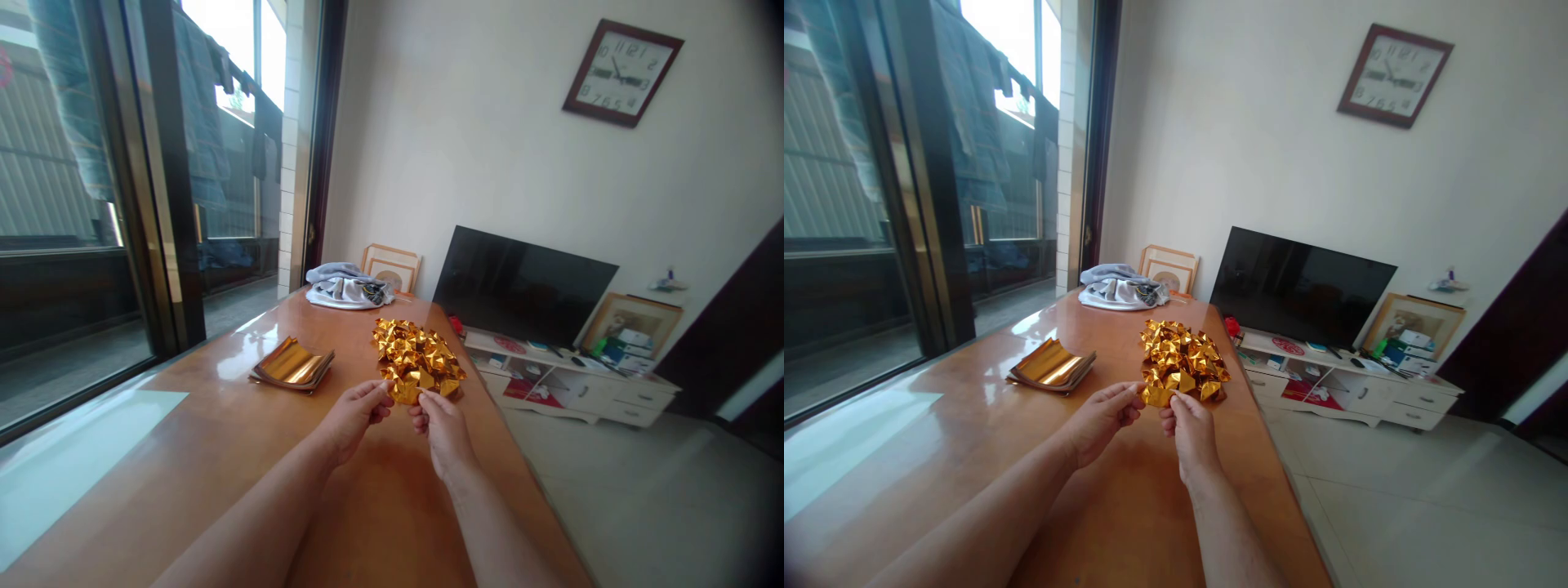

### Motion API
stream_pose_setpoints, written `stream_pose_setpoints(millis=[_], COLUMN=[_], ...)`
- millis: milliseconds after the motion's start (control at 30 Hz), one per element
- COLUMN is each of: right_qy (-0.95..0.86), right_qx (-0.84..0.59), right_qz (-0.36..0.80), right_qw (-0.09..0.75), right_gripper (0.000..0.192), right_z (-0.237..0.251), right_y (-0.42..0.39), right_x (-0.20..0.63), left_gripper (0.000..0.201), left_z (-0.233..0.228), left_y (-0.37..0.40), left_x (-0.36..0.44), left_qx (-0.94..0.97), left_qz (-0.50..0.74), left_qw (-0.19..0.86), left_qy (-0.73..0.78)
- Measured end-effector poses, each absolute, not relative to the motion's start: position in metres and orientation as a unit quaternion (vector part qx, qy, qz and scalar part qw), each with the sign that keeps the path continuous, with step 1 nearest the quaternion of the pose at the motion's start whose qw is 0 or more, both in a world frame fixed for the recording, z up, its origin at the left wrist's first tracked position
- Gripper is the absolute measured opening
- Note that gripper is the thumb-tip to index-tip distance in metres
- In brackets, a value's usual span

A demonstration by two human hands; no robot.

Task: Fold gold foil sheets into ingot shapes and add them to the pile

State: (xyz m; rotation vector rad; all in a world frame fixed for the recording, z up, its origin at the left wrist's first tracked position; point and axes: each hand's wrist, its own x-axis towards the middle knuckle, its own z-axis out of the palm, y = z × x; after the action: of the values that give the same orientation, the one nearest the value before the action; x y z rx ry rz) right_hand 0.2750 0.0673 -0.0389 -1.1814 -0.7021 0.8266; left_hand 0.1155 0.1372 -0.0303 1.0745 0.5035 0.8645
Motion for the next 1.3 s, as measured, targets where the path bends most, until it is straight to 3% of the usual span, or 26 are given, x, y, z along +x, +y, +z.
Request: stream_pose_setpoints(millis=[267,400,500,600,700,1100,1300], right_qy=[-0.314,-0.312,-0.316,-0.334,-0.373,-0.468,-0.442], right_qx=[-0.532,-0.538,-0.554,-0.58,-0.605,-0.643,-0.649], right_qz=[0.366,0.357,0.335,0.308,0.278,0.211,0.203], right_qw=[0.696,0.697,0.694,0.676,0.647,0.568,0.585], right_gripper=[0.04,0.044,0.049,0.055,0.057,0.058,0.051], right_z=[-0.036,-0.034,-0.034,-0.037,-0.041,-0.044,-0.046], right_y=[0.066,0.065,0.065,0.066,0.067,0.064,0.065], right_x=[0.273,0.272,0.271,0.272,0.272,0.262,0.267], left_gripper=[0.05,0.057,0.048,0.032,0.023,0.021,0.02], left_z=[-0.034,-0.033,-0.035,-0.039,-0.041,-0.03,-0.028], left_y=[0.138,0.136,0.137,0.14,0.143,0.138,0.139], left_x=[0.117,0.118,0.118,0.117,0.115,0.109,0.107], left_qx=[0.511,0.591,0.676,0.704,0.722,0.776,0.763], left_qz=[0.405,0.429,0.431,0.422,0.407,0.332,0.311], left_qw=[0.72,0.618,0.475,0.397,0.353,0.201,0.206], left_qy=[0.238,0.291,0.362,0.412,0.434,0.498,0.527])
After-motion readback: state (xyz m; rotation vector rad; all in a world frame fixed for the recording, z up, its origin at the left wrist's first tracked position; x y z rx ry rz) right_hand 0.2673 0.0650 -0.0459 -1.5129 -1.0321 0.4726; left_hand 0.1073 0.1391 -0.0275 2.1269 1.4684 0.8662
